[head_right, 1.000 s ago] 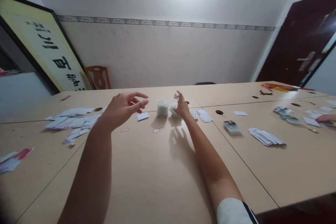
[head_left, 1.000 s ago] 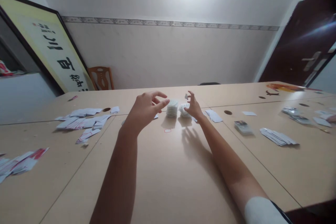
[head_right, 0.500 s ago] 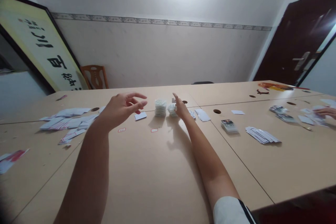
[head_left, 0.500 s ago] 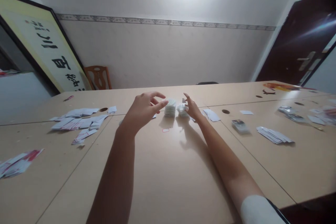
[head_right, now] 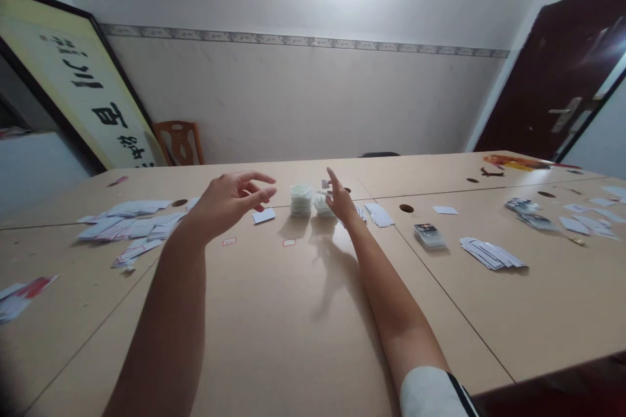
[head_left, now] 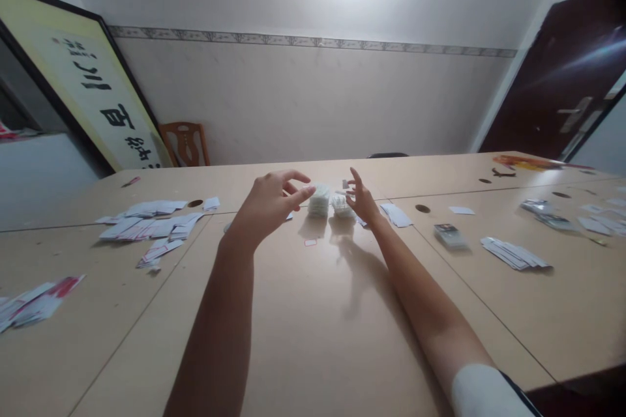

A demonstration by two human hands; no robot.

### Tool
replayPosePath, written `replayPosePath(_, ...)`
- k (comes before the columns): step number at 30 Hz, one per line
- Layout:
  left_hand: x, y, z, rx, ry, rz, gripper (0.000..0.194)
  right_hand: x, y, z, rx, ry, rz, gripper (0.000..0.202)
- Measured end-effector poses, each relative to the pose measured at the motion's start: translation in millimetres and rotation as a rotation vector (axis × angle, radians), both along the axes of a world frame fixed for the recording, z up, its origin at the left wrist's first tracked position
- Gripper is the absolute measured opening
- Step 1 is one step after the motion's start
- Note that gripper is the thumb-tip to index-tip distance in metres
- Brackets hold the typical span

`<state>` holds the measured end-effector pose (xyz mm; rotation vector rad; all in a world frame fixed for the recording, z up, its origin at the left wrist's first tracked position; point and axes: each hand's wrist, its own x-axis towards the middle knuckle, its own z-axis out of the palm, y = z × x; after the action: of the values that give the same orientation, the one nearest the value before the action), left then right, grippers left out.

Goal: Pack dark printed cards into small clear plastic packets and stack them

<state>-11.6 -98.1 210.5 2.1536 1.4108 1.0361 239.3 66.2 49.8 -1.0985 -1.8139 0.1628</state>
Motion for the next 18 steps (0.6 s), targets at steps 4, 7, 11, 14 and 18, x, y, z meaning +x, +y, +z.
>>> replayPosePath(4, -2.4, 4.9, -3.0, 0.027, 0.028, 0.06, 0.038, -4.0, -8.1, 17.7, 0.064, 0.185, -0.013, 0.096)
replayPosePath(7, -3.4, 8.3, -5.5, 0.011, 0.043, 0.062, 0.038, -13.1, -21.2, 40.7, 0.062, 0.331, 0.023, 0.109)
replayPosePath(11, -2.4, 11.0, -8.2, -0.032, 0.021, 0.024, 0.042, -36.4, -51.0, 74.6, 0.091, 0.464, 0.137, 0.116)
replayPosePath(14, 0.0, 11.9, -9.7, -0.037, 0.005, 0.025, 0.047, -57.6, -83.2, 96.7, 0.105, 0.521, 0.232, 0.119)
replayPosePath(18, 5.0, 9.6, -10.6, 0.003, 0.008, 0.014, 0.046, -79.5, -128.7, 117.3, 0.05, 0.567, 0.307, 0.121)
